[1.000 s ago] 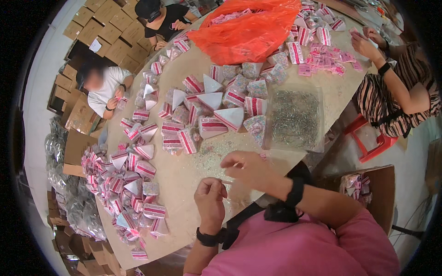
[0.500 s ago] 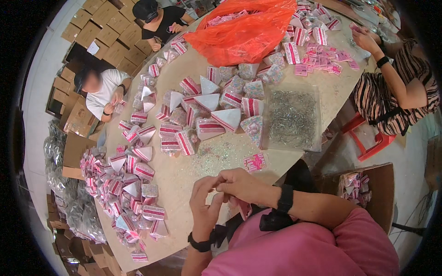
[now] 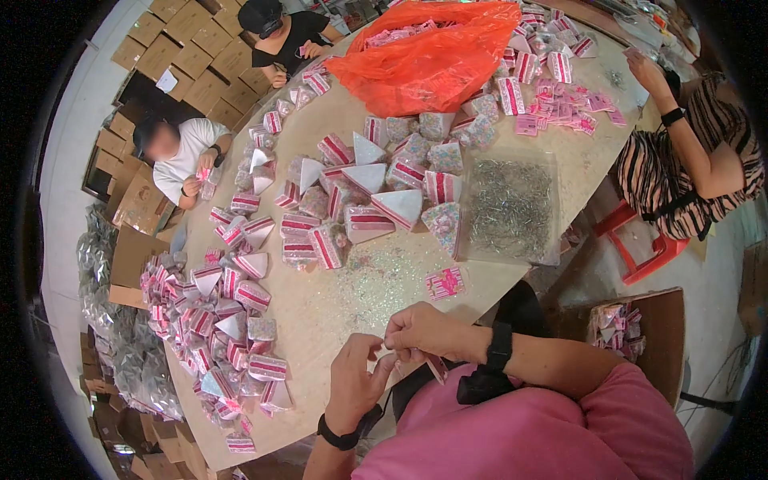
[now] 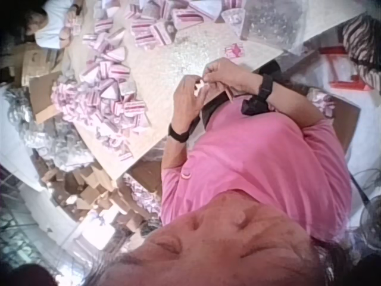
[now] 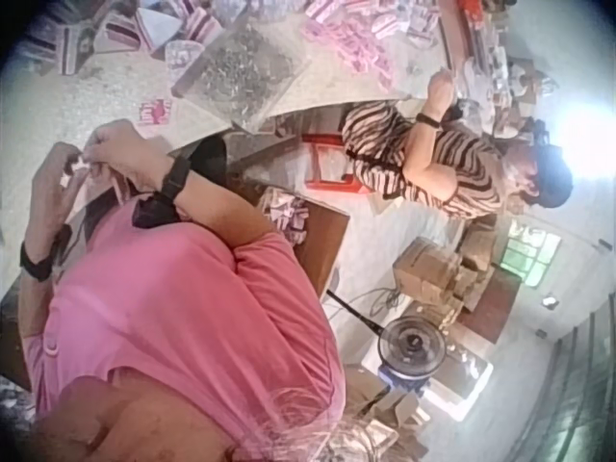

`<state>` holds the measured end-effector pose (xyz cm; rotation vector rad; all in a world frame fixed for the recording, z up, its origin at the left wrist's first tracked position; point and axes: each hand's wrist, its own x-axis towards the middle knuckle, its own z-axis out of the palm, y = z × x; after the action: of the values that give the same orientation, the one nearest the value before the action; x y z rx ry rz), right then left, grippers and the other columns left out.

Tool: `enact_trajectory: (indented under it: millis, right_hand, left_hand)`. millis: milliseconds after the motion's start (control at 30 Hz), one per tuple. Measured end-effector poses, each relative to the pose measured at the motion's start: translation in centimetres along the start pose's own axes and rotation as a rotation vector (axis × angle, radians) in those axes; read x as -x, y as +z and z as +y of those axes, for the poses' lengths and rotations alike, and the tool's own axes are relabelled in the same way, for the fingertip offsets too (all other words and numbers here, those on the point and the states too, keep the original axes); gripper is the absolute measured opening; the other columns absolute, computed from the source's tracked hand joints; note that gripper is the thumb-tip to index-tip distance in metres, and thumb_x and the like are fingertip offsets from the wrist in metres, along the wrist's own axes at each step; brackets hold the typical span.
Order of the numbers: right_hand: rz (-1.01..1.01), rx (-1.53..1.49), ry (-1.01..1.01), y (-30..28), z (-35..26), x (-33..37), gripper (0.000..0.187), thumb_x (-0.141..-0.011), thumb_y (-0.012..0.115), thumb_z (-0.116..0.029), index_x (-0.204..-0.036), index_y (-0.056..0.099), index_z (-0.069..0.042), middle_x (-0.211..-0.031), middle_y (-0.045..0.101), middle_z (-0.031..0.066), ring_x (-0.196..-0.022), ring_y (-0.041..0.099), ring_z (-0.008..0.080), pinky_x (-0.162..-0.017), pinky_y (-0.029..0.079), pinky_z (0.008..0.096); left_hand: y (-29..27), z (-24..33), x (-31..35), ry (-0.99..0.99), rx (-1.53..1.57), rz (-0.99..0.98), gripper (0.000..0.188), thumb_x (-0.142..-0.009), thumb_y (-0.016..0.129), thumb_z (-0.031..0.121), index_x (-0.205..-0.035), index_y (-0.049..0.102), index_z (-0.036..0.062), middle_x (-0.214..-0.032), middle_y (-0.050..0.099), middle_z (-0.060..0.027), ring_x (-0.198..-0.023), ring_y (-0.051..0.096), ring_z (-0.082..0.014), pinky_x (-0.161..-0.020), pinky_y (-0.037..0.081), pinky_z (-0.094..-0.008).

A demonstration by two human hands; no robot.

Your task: Packing small objects into plastic bags and arranging them on a table.

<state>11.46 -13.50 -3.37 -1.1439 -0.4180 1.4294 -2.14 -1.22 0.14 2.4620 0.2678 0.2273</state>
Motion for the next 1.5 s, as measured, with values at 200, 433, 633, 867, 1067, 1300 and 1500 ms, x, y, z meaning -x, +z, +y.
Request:
enact_trajectory:
  millis: [200, 433, 633, 867, 1067, 1300, 1500]
  right_hand:
    - [0.054, 0.216, -0.067, 1.1, -0.6, 0.6, 0.015, -0.088, 0.056, -0.015, -0.088, 0.059, -0.001, -0.068, 0.060, 0.0065, -0.054, 0.052, 0.0103, -0.049, 0.043, 0.0251]
    - [0.196, 1.299, -0.837, 0.9, 0.7, 1.1, 0.010, -0.078, 0.057, -0.012, -0.083, 0.054, -0.004, -0.069, 0.058, 0.0115, -0.065, 0.060, 0.0268, -0.062, 0.046, 0.0364]
    - [0.233, 1.392, -0.768, 0.4, -0.5, 3.0, 0.008, -0.075, 0.055, -0.010, -0.079, 0.053, -0.004, -0.071, 0.058, 0.0129, -0.067, 0.060, 0.0329, -0.063, 0.048, 0.0390]
    - [0.371, 1.258, -0.819, -3.4, 1.5, 5.2, 0.011, -0.080, 0.059, -0.013, -0.084, 0.060, -0.003, -0.079, 0.061, 0.0130, -0.071, 0.061, 0.0314, -0.065, 0.048, 0.0391]
    - [0.410, 1.089, -0.654, -4.4, 1.2, 7.3, 0.014, -0.084, 0.057, -0.015, -0.085, 0.058, -0.002, -0.079, 0.059, 0.0144, -0.074, 0.060, 0.0322, -0.067, 0.048, 0.0401]
    - [0.441, 0.808, -0.464, -5.5, 2.0, 7.7, 0.014, -0.085, 0.057, -0.016, -0.088, 0.058, -0.002, -0.072, 0.060, 0.0146, -0.065, 0.061, 0.0288, -0.061, 0.048, 0.0361]
    - [0.416, 0.649, -0.381, -5.8, 2.3, 6.5, 0.014, -0.086, 0.056, -0.014, -0.087, 0.058, 0.000, -0.067, 0.060, 0.0114, -0.061, 0.061, 0.0195, -0.059, 0.047, 0.0306]
  left_hand:
    - [0.9, -1.0, 0.4, -0.219, 0.291, 0.023, 0.012, -0.085, 0.062, 0.011, -0.080, 0.057, 0.0013, -0.067, 0.057, -0.0082, -0.058, 0.055, -0.0201, -0.054, 0.044, -0.0298]
    - [2.1, -2.4, 0.0, -0.563, 1.187, -0.080, 0.017, -0.090, 0.056, 0.014, -0.077, 0.055, 0.0030, -0.065, 0.054, -0.0018, -0.057, 0.048, -0.0093, -0.051, 0.038, -0.0217]
    - [1.8, -1.3, -2.0, -0.429, 0.914, -0.089, 0.021, -0.091, 0.055, 0.021, -0.079, 0.054, 0.0039, -0.066, 0.053, -0.0025, -0.057, 0.049, -0.0093, -0.052, 0.038, -0.0225]
    - [3.9, -0.3, -12.8, 0.384, -0.032, 0.019, 0.052, -0.069, 0.073, 0.016, -0.114, 0.050, 0.0025, -0.113, 0.051, -0.0174, -0.104, 0.049, -0.0312, -0.086, 0.043, -0.0418]
    - [8.1, 0.5, -17.4, 0.438, -0.425, -0.166, 0.083, -0.060, 0.078, 0.022, -0.133, 0.040, 0.0170, -0.136, 0.035, -0.0177, -0.130, 0.029, -0.0382, -0.099, 0.029, -0.0594]
    - [7.1, -0.1, -15.5, 0.405, -0.432, -0.062, 0.080, -0.059, 0.078, 0.024, -0.130, 0.043, 0.0147, -0.130, 0.040, -0.0195, -0.127, 0.032, -0.0384, -0.098, 0.030, -0.0559]
    - [3.0, -3.1, -10.2, 0.194, -0.244, 0.083, 0.071, -0.062, 0.076, 0.020, -0.126, 0.047, 0.0082, -0.128, 0.037, -0.0244, -0.116, 0.036, -0.0435, -0.098, 0.032, -0.0511]
